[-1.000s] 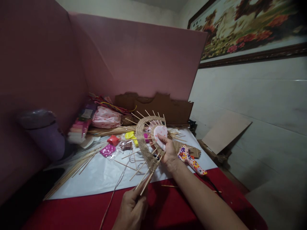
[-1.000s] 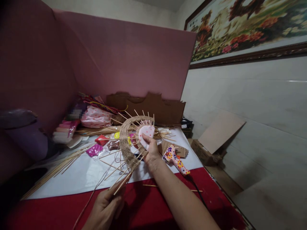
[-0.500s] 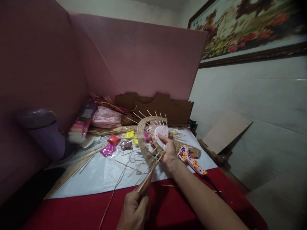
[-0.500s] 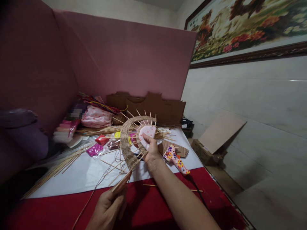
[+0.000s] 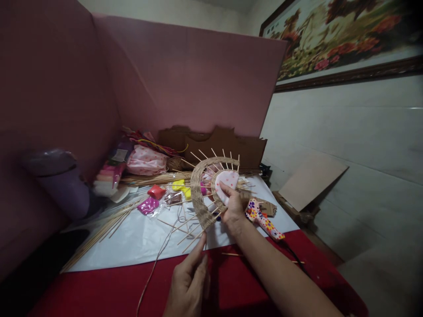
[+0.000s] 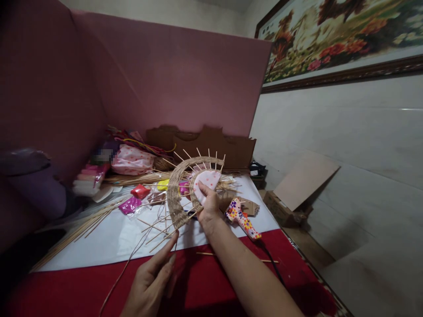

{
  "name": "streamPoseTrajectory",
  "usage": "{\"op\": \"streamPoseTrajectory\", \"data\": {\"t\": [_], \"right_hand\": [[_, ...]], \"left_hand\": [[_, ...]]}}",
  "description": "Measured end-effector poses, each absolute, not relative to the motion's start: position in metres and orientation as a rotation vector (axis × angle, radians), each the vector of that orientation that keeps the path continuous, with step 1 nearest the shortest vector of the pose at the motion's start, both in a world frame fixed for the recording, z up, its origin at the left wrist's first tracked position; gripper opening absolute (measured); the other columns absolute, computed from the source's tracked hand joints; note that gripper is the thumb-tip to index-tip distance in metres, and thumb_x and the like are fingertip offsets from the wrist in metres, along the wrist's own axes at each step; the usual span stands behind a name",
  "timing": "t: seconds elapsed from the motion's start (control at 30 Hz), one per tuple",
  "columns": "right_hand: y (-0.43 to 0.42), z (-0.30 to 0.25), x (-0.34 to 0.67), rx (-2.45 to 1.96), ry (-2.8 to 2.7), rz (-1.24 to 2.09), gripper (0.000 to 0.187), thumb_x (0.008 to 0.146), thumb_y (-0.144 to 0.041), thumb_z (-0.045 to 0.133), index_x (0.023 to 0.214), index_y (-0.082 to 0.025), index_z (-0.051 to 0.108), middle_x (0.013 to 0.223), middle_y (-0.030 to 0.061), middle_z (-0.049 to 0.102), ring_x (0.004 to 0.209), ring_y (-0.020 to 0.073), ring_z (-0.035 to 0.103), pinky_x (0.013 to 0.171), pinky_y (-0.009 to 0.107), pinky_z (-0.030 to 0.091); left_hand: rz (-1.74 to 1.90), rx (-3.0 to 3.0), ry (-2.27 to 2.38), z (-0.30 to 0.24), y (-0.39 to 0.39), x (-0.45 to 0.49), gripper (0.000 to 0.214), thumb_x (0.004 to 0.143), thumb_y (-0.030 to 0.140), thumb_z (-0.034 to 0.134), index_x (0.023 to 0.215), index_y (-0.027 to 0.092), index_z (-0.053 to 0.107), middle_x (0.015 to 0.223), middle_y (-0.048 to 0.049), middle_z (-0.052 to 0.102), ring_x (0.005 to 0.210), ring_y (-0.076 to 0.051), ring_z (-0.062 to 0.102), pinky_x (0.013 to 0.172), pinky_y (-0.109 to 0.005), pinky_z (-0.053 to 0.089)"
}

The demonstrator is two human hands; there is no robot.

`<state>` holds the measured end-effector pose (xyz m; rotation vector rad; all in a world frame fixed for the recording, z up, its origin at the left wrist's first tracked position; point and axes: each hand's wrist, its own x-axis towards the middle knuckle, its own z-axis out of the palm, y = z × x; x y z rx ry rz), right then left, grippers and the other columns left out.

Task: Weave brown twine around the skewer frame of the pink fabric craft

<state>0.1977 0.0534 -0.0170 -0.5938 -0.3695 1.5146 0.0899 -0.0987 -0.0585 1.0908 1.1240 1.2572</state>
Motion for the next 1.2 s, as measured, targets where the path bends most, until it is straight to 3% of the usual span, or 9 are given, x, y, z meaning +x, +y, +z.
{"op": "streamPoseTrajectory", "data": {"t": [0.1, 0.17, 0.23, 0.3, 0.5, 0.77, 1.0, 1.2], "right_hand": [[0.053, -0.015, 0.196, -0.609, -0.286, 1.513, 0.008, 0.065, -0.012, 0.059, 0.072, -0.012, 0.06, 0.055, 0.0032, 0.065, 0.047, 0.0155, 0.062, 0.053, 0.028, 0.056], [0.054, -0.015, 0.195, -0.598, -0.283, 1.444, 0.009, 0.064, -0.01, 0.06, 0.072, -0.012, 0.06, 0.056, 0.0029, 0.066, 0.046, 0.0142, 0.061, 0.052, 0.027, 0.056], [0.054, -0.015, 0.195, -0.593, -0.291, 1.397, 0.011, 0.062, -0.009, 0.061, 0.072, -0.013, 0.06, 0.057, 0.0023, 0.066, 0.044, 0.013, 0.06, 0.051, 0.025, 0.056], [0.054, -0.016, 0.194, -0.614, -0.301, 1.384, 0.014, 0.061, -0.009, 0.062, 0.074, -0.012, 0.06, 0.058, 0.0018, 0.066, 0.043, 0.0131, 0.06, 0.051, 0.027, 0.056], [0.055, -0.02, 0.194, -0.661, -0.33, 1.306, 0.026, 0.057, -0.01, 0.067, 0.082, -0.013, 0.059, 0.064, 0.0008, 0.068, 0.052, 0.0144, 0.063, 0.056, 0.028, 0.057], [0.053, -0.023, 0.192, -0.667, -0.367, 1.321, 0.024, 0.056, -0.009, 0.068, 0.078, -0.013, 0.059, 0.062, 0.0018, 0.068, 0.058, 0.0166, 0.066, 0.055, 0.027, 0.057], [0.055, -0.025, 0.192, -0.643, -0.381, 1.307, 0.028, 0.056, -0.008, 0.068, 0.082, -0.013, 0.06, 0.064, 0.0014, 0.069, 0.057, 0.0149, 0.065, 0.053, 0.024, 0.056], [0.056, -0.023, 0.192, -0.68, -0.34, 1.298, 0.027, 0.056, -0.007, 0.067, 0.081, -0.012, 0.059, 0.066, 0.0019, 0.069, 0.056, 0.015, 0.065, 0.052, 0.025, 0.056]], "left_hand": [[1.262, 1.154, 1.153, -0.059, -0.097, 0.085, 0.058, 0.078, 0.045, 0.057, 0.127, 0.016, 0.049, 0.052, 0.0016, 0.054, 0.049, -0.01, 0.047, 0.046, -0.019, 0.039], [1.267, 1.264, 1.166, -0.057, -0.094, 0.08, 0.048, 0.078, 0.041, 0.057, 0.12, 0.018, 0.056, 0.074, -0.0047, 0.068, 0.071, -0.016, 0.061, 0.064, -0.024, 0.049], [1.252, 1.397, 1.173, -0.053, -0.09, 0.075, 0.042, 0.079, 0.038, 0.056, 0.116, 0.019, 0.06, 0.1, -0.0073, 0.069, 0.094, -0.021, 0.061, 0.082, -0.03, 0.048], [1.203, 1.522, 1.188, -0.048, -0.085, 0.07, 0.039, 0.08, 0.036, 0.054, 0.114, 0.019, 0.061, 0.111, -0.007, 0.066, 0.101, -0.023, 0.059, 0.088, -0.032, 0.046], [1.049, 1.929, 1.424, -0.037, -0.072, 0.052, 0.027, 0.084, 0.028, 0.048, 0.102, 0.023, 0.068, 0.09, -0.0041, 0.073, 0.079, -0.02, 0.068, 0.067, -0.027, 0.051], [1.006, 2.728, 1.702, -0.02, -0.059, 0.036, 0.017, 0.081, 0.017, 0.051, 0.081, 0.022, 0.068, 0.061, -0.0005, 0.069, 0.053, -0.018, 0.065, 0.049, -0.024, 0.042], [0.939, 3.011, 1.637, -0.019, -0.047, 0.042, 0.016, 0.082, 0.017, 0.05, 0.069, 0.02, 0.059, 0.049, 0.0019, 0.06, 0.044, -0.014, 0.057, 0.043, -0.023, 0.031], [1.021, 3.004, 1.565, -0.017, -0.044, 0.045, 0.02, 0.083, 0.016, 0.048, 0.067, 0.019, 0.058, 0.049, 0.0017, 0.057, 0.043, -0.011, 0.052, 0.044, -0.022, 0.03]]}}
